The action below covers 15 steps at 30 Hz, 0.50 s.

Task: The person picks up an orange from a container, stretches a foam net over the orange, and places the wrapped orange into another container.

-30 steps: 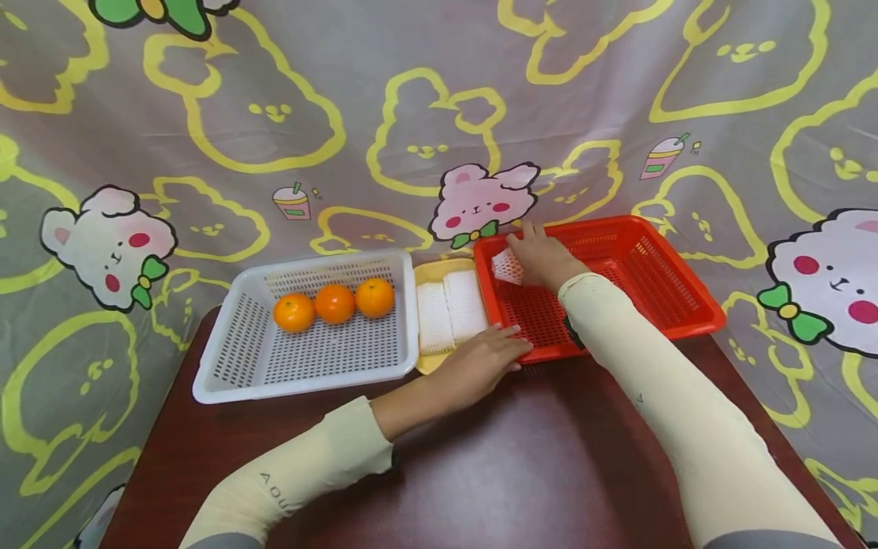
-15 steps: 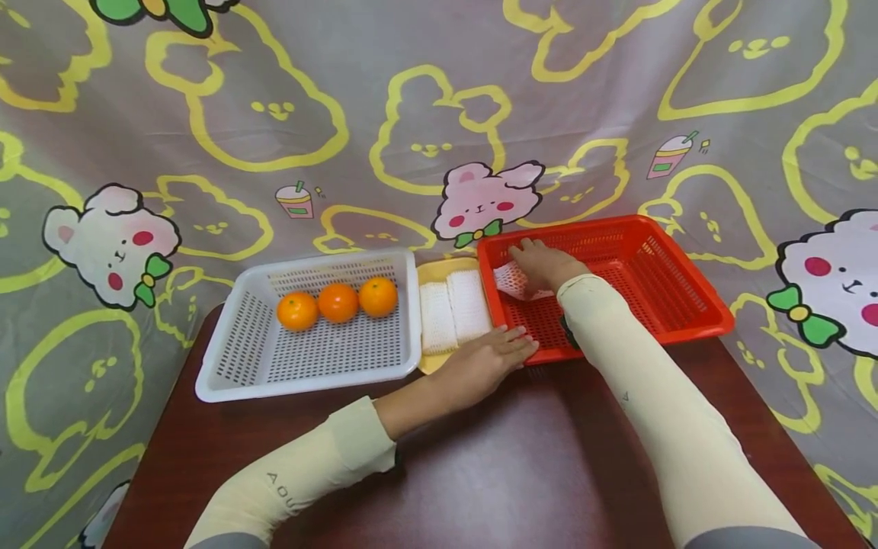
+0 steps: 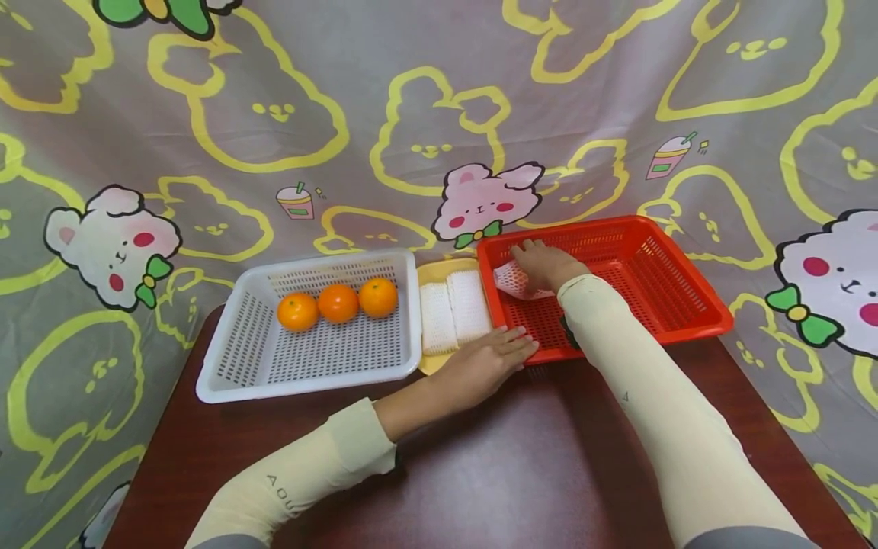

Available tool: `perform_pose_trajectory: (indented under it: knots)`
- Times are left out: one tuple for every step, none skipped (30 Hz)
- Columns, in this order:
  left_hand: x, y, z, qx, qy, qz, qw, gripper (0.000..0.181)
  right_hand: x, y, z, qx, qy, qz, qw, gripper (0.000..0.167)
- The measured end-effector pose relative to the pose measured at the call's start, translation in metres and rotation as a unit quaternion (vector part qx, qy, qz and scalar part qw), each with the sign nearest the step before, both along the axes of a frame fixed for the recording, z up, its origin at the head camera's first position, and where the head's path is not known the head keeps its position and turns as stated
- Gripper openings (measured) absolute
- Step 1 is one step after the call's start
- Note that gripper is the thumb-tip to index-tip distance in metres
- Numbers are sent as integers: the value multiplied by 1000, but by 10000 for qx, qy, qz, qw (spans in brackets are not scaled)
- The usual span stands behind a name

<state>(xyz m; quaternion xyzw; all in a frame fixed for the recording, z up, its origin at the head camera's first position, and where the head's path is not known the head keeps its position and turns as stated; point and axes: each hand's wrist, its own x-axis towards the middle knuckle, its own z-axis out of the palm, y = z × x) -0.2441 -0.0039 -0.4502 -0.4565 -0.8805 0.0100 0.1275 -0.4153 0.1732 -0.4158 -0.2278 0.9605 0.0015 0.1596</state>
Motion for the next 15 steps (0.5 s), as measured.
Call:
perform_pose_trajectory:
  knots:
    - [0,0,0,-21,-27,-1,10000,41,0,0,-1,2,-14,13,10000,89]
    - [0,0,0,-44,-48,-1,10000,42,0,0,-1,-15,-19,32,10000,89]
    - [1,-1,1,-51,-79,0,10000,43,0,0,-1,-27,-9,47,10000,89]
    - [1,-1,1,-50,-103,-5,9999,44,0,0,-1,-29,15,72,10000,88]
    - [1,-1,2,-47,-129,2,9999,46,0,0,-1,-40,53,101,9999,87]
    - [2,-2,3,-21,-169,8,9999,47,1,0,0,-39,100,135,9999,85]
    - [2,-4,3,13,-193,18,9998,49,1,-1,1,-56,170,169,9997,83]
    - [3,-6,5,64,-237,41,9997,50,2,-2,2,-52,258,212,9994,80]
    - [3,-9,7,132,-284,76,9995,51,3,-3,3,-51,360,264,9990,78]
    - [3,-13,10,202,-330,120,9992,51,5,-5,5,-70,511,338,9981,75]
    - [3,-18,13,322,-399,187,9985,52,6,-8,8,-114,691,416,9967,71]
    - [3,-24,17,445,-473,271,9975,51,8,-11,11,-158,899,492,9946,67]
    - [1,-31,21,601,-542,396,9959,50,10,-15,14,-244,1156,579,9913,62]
    - [0,-39,26,786,-622,545,9935,49,12,-20,17,-376,1413,657,9871,59]
    - [-3,-48,31,985,-692,720,9901,48,14,-27,21,-562,1642,730,9821,54]
